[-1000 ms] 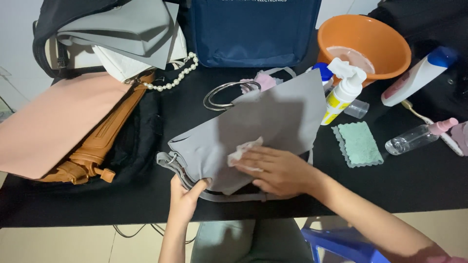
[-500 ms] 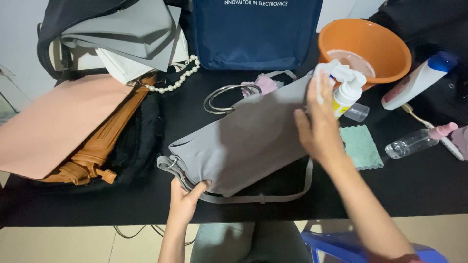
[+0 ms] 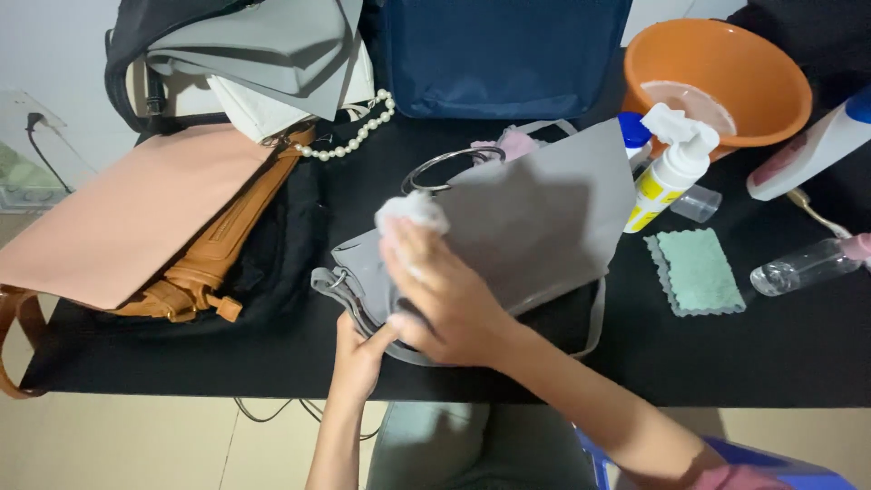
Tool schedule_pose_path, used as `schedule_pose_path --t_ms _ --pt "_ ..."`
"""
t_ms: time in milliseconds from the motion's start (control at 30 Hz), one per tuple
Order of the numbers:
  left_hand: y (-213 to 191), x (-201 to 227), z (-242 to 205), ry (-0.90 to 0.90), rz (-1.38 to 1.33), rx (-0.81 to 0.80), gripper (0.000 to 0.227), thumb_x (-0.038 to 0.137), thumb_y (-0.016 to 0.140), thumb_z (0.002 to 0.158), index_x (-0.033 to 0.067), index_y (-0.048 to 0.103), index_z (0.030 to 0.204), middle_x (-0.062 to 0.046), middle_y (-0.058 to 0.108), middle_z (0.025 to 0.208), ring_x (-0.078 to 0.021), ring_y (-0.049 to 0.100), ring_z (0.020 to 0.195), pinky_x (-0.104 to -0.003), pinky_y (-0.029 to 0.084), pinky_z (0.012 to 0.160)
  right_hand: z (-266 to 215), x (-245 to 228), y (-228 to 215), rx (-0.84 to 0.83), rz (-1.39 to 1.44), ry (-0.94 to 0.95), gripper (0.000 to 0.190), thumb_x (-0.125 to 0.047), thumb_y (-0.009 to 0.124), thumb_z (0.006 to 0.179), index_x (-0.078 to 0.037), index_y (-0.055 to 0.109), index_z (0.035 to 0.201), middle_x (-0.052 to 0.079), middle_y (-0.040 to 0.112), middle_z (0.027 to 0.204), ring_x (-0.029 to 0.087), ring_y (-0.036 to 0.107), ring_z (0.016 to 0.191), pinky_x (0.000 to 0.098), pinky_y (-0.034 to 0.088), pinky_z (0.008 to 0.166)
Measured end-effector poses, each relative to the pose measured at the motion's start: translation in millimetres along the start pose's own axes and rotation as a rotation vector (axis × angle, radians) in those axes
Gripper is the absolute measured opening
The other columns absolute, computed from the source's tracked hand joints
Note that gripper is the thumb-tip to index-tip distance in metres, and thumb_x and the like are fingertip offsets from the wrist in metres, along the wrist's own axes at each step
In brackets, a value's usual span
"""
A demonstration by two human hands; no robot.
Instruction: Cleaning a grey handbag using a cloth and cleaning solution.
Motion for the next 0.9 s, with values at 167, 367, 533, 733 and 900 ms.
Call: schedule_pose_path --t_ms 167,367,533,733,900 --pt "-12 -23 8 0.068 -0.123 0.029 0.029 -0.008 0.073 0.075 -0.0037 0.077 0.104 -0.006 0.07 0.092 -0.0172 0.058 0.092 -0.044 0.056 0.082 7 -15 18 0.015 0.088 -0.295 0.065 -0.043 0.045 0.103 0.003 0.048 0.149 0.026 0.041 0.159 0.043 0.04 0.149 0.0546 0.024 0.126" --pt "8 33 2 0.062 -0.115 -0.006 0.023 -0.012 0.071 0.079 -0.0016 0.074 0.099 -0.009 0.073 0.089 -0.017 0.06 0.088 -0.041 0.056 0.083 -24 -18 1 -0.08 0.198 -0.457 0.05 -0.029 0.041 0.106 0.002 0.056 0.143 0.022 0.058 0.145 0.037 0.055 0.137 0.0487 0.039 0.119" --pt "5 20 2 0.025 -0.084 -0.017 0.027 -0.015 0.071 0.072 -0.0016 0.076 0.095 -0.007 0.071 0.081 -0.0162 0.06 0.079 -0.041 0.056 0.08 -68 11 1 -0.108 0.013 -0.507 0.042 -0.028 0.051 0.103 0.005 0.066 0.125 0.023 0.066 0.131 0.036 0.065 0.124 0.0482 0.045 0.112" --pt "2 9 2 -0.003 -0.066 -0.027 0.031 -0.015 0.069 0.071 -0.0038 0.077 0.098 -0.008 0.071 0.084 -0.017 0.058 0.084 -0.042 0.056 0.082 -104 65 -36 -0.005 -0.192 -0.404 0.04 -0.026 0.05 0.102 0.003 0.067 0.124 0.02 0.068 0.128 0.038 0.065 0.121 0.0519 0.048 0.11" --pt "-1 9 2 -0.022 -0.025 -0.03 0.033 -0.013 0.071 0.072 -0.0057 0.077 0.103 -0.011 0.072 0.09 -0.0199 0.057 0.088 -0.047 0.055 0.086 -141 144 -61 0.057 -0.622 -0.046 0.058 -0.032 0.06 0.092 -0.01 0.06 0.146 0.02 0.061 0.141 0.035 0.06 0.131 0.0464 0.048 0.113"
Point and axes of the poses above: each hand's wrist, its own z-axis towards the middle knuckle, its own y-axis out of the palm, x = y × z, the point moved 7 cm from there along z, towards the middle knuckle
